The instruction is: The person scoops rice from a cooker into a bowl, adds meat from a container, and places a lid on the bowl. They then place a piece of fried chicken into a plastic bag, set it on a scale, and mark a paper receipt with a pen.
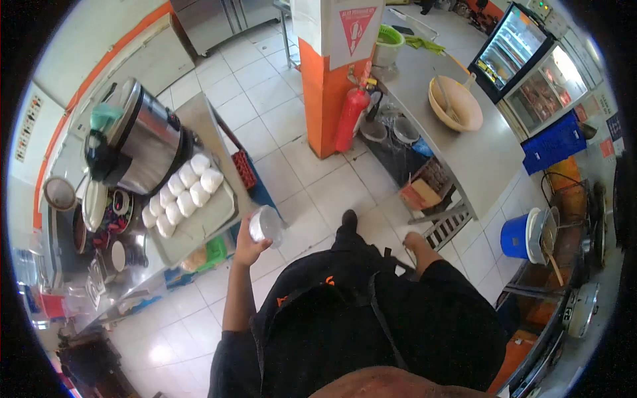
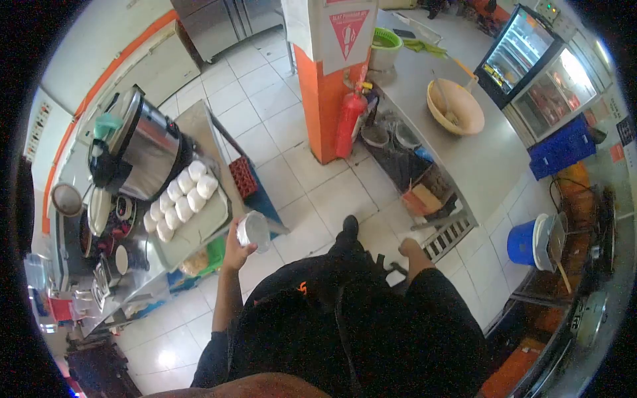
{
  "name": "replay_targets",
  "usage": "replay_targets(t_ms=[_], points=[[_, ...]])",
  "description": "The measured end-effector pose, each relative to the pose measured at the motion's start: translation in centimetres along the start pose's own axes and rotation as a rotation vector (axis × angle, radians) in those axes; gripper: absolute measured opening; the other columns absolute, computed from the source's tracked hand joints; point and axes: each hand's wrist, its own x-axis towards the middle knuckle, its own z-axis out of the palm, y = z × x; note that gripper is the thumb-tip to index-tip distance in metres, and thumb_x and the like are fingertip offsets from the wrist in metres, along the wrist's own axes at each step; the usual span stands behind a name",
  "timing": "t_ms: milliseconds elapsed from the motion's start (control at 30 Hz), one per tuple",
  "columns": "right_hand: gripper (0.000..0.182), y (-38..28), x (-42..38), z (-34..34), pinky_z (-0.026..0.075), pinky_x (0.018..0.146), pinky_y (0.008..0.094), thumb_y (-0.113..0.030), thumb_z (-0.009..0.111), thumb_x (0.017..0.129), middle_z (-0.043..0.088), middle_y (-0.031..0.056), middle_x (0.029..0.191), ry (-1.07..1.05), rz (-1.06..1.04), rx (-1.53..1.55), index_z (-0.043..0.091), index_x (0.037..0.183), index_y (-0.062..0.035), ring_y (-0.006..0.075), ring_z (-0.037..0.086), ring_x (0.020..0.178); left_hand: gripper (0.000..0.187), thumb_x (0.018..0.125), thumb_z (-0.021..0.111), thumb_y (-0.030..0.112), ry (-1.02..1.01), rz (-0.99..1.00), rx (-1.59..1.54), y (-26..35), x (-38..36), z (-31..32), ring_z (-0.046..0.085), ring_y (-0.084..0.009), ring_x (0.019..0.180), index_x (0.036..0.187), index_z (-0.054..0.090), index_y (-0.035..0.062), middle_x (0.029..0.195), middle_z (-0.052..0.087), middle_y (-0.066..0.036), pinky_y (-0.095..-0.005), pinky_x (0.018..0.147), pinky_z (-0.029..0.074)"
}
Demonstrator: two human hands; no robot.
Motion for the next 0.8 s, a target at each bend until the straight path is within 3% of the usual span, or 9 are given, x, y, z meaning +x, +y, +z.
replay_targets(t_ms=[167, 233, 267, 300, 367, 433, 500, 667, 800], points=[[0.042, 2.6, 8.2, -4.1, 0.049, 0.09, 0.0432, -0.033, 0.061, 0.084, 0.064, 0.0212, 0.11, -0.212, 0.223, 0.282, 0.066, 0.105, 0.0031, 0.0355, 0.059, 0.109, 0.095, 0.058, 0.083, 0.048, 0.004, 0.059, -0.012, 1.2, 12.9, 2.9, 0.049, -0.021, 0.111, 0.129, 0.041, 0.0014, 0.117, 0.051, -0.01, -0.0336, 0.096, 0.04], [0.033, 4.2, 17.1, -3.1, 0.05, 0.083, 0.0459, -0.029, 0.057, 0.086, 0.067, 0.0209, 0.099, -0.138, -0.402, -0.299, 0.069, 0.1, -0.0023, 0.0355, 0.064, 0.094, 0.094, 0.058, 0.083, 0.045, 0.067, 0.036, -0.076, 0.9, 16.7, 3.6, 0.049, -0.0213, 0.111, 0.129, 0.041, 0.0015, 0.117, 0.051, -0.01, -0.0341, 0.096, 0.039], [0.03, 0.9, 15.3, -10.5, 0.05, 0.081, 0.0456, -0.028, 0.055, 0.086, 0.067, 0.018, 0.096, -0.126, -0.365, -0.362, 0.07, 0.095, -0.0039, 0.0362, 0.063, 0.088, 0.094, 0.057, 0.084, 0.044, 0.101, 0.025, -0.088, 0.7, 18.3, 3.9, 0.049, -0.0214, 0.111, 0.13, 0.041, 0.0015, 0.117, 0.051, -0.01, -0.0343, 0.096, 0.04], [0.028, -0.7, 15.5, -16.0, 0.05, 0.077, 0.0454, -0.027, 0.057, 0.084, 0.068, 0.0155, 0.092, -0.019, -0.615, -0.239, 0.07, 0.091, -0.0031, 0.0373, 0.063, 0.085, 0.094, 0.057, 0.084, 0.042, 0.147, 0.017, -0.102, 0.6, 19.8, 3.9, 0.049, -0.0215, 0.111, 0.13, 0.041, 0.0015, 0.117, 0.051, -0.011, -0.0344, 0.096, 0.04], [0.036, -5.5, 17.8, -24.0, 0.05, 0.084, 0.0422, -0.028, 0.063, 0.081, 0.064, 0.0174, 0.111, -0.088, -0.121, 0.433, 0.067, 0.102, 0.0006, 0.0357, 0.062, 0.098, 0.093, 0.057, 0.085, 0.036, 0.229, -0.015, -0.156, 1.1, 22.2, 3.8, 0.049, -0.0217, 0.111, 0.13, 0.04, 0.0011, 0.118, 0.05, -0.011, -0.0347, 0.096, 0.04], [0.036, -5.7, 31.4, -23.4, 0.051, 0.081, 0.0374, -0.026, 0.066, 0.08, 0.066, 0.0147, 0.107, 0.117, -0.953, -0.193, 0.064, 0.111, -0.0062, 0.0256, 0.064, 0.098, 0.092, 0.057, 0.085, 0.034, 0.277, -0.056, -0.064, 2.1, 23.7, 2.8, 0.049, -0.0214, 0.111, 0.13, 0.04, 0.0011, 0.119, 0.05, -0.011, -0.0347, 0.095, 0.041], [0.039, -17.6, 24.4, -37.7, 0.05, 0.083, 0.038, -0.024, 0.065, 0.082, 0.065, 0.016, 0.108, -0.069, -0.532, 0.194, 0.06, 0.117, -0.0064, 0.0274, 0.063, 0.1, 0.09, 0.059, 0.086, 0.035, 0.33, -0.095, -0.146, 4.4, 25.1, 1.4, 0.049, -0.0206, 0.111, 0.129, 0.042, 0.0013, 0.118, 0.05, -0.01, -0.0342, 0.095, 0.042], [0.033, -43.6, 25.6, -56.4, 0.047, 0.088, 0.0427, -0.022, 0.06, 0.085, 0.064, 0.017, 0.107, 0.14, -1.073, 0.118, 0.057, 0.112, -0.0041, 0.0334, 0.059, 0.106, 0.092, 0.06, 0.086, 0.044, 0.508, 0.028, -0.262, 1.5, 32.3, -4.4, 0.051, -0.0219, 0.113, 0.129, 0.043, 0.0014, 0.118, 0.052, -0.011, -0.0359, 0.097, 0.042], [0.027, -58.6, 29.3, -68.1, 0.049, 0.087, 0.0434, -0.016, 0.057, 0.083, 0.064, 0.0163, 0.108, 0.429, -1.075, 0.01, 0.059, 0.108, -0.0071, 0.0328, 0.059, 0.106, 0.096, 0.062, 0.082, 0.054, 0.541, 0.062, -0.006, -4.4, 39.2, -11.5, 0.05, -0.027, 0.118, 0.132, 0.043, 0.0016, 0.124, 0.052, -0.015, -0.0396, 0.099, 0.041]])
